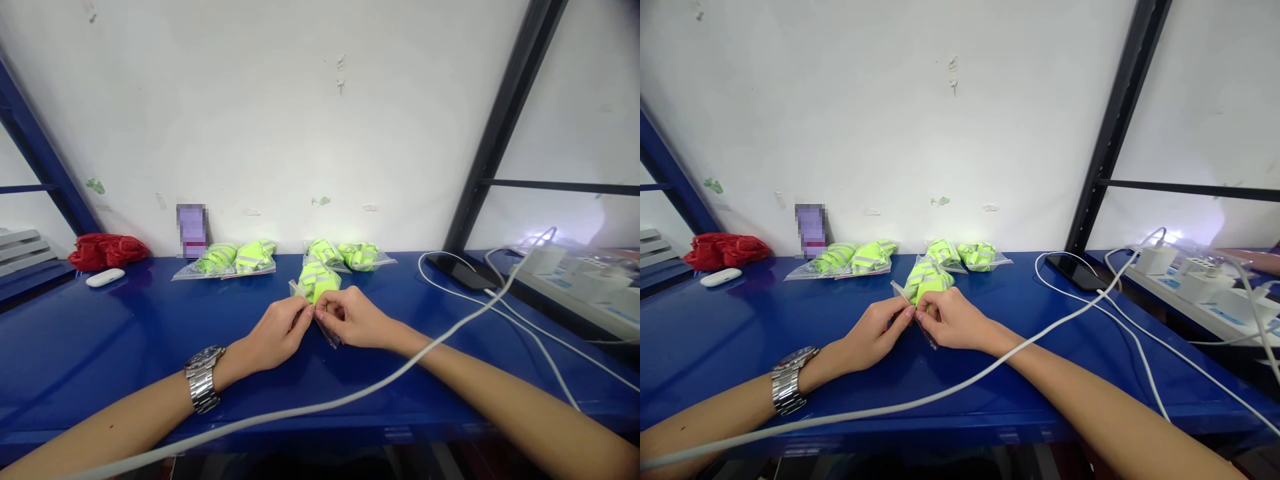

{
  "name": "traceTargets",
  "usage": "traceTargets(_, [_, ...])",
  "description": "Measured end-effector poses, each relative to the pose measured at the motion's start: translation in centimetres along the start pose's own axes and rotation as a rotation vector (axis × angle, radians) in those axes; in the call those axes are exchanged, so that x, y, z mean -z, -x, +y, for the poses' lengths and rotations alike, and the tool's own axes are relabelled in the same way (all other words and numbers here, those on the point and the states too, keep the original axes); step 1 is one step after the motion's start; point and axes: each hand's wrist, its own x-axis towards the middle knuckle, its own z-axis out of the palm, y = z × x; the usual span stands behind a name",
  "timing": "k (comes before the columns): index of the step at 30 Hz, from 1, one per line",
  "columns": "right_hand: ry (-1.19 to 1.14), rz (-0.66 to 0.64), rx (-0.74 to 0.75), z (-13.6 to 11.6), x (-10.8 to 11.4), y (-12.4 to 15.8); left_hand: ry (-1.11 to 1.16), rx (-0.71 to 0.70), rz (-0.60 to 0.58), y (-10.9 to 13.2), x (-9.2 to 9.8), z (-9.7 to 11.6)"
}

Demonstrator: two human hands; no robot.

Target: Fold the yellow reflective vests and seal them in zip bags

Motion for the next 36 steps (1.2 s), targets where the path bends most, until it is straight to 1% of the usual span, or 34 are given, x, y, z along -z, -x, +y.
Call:
traceTargets(3, [0.033,0.009,0.008,0.1,0.0,0.0,0.027,-0.041,-0.031,0.0,0.1,-0.1])
traceTargets(5, [0.097,0.025,0.017,0.2,0.0,0.1,0.035,-0.055,-0.038,0.0,0.1,-0.1])
traceTargets(7, [0.278,0.081,0.052,0.2,-0.1,0.1,0.021,-0.073,-0.030,0.0,0.1,-0.1])
traceTargets(10, [0.657,0.186,0.079,-0.2,-0.5,0.3,-0.020,-0.106,-0.003,-0.1,-0.1,-0.2])
traceTargets(12, [0.828,0.190,0.061,-0.5,-1.0,0.5,-0.032,-0.125,0.010,-0.2,-0.2,-0.3])
traceTargets(15, [0.958,0.139,0.083,-1.0,-1.2,0.5,-0.045,-0.128,0.029,-0.2,-0.4,-0.5])
traceTargets(17, [1.009,0.149,0.106,-0.9,-0.6,0.4,-0.066,-0.107,0.076,-0.1,-0.4,-0.6])
traceTargets(18, [1.030,0.185,0.104,-0.7,0.0,0.3,-0.075,-0.094,0.100,-0.1,-0.4,-0.6])
traceTargets(20, [1.052,0.297,0.074,-0.2,1.4,0.1,-0.084,-0.076,0.129,-0.1,-0.2,-0.6])
traceTargets(21, [1.040,0.354,0.073,0.1,2.0,0.1,-0.082,-0.075,0.124,-0.1,-0.2,-0.6])
traceTargets(22, [1.007,0.364,0.098,0.4,2.5,0.1,-0.077,-0.079,0.110,-0.2,-0.1,-0.5])
traceTargets(23, [0.957,0.330,0.147,0.5,2.7,0.2,-0.073,-0.084,0.093,-0.2,-0.1,-0.5])
traceTargets(25, [0.847,0.217,0.219,0.4,2.4,0.3,-0.066,-0.107,0.058,-0.3,0.0,-0.5])
traceTargets(27, [0.778,0.108,0.213,0.0,1.5,0.4,-0.060,-0.140,0.027,-0.3,0.0,-0.6])
traceTargets(28, [0.770,0.076,0.194,-0.2,1.0,0.4,-0.057,-0.157,0.017,-0.3,0.0,-0.7])
traceTargets(31, [0.802,0.027,0.142,-0.7,-0.1,0.3,-0.053,-0.201,0.013,-0.2,0.0,-0.8])
traceTargets(36, [0.886,0.001,0.142,-1.2,-0.4,0.3,-0.065,-0.232,0.055,-0.3,0.0,-0.5])
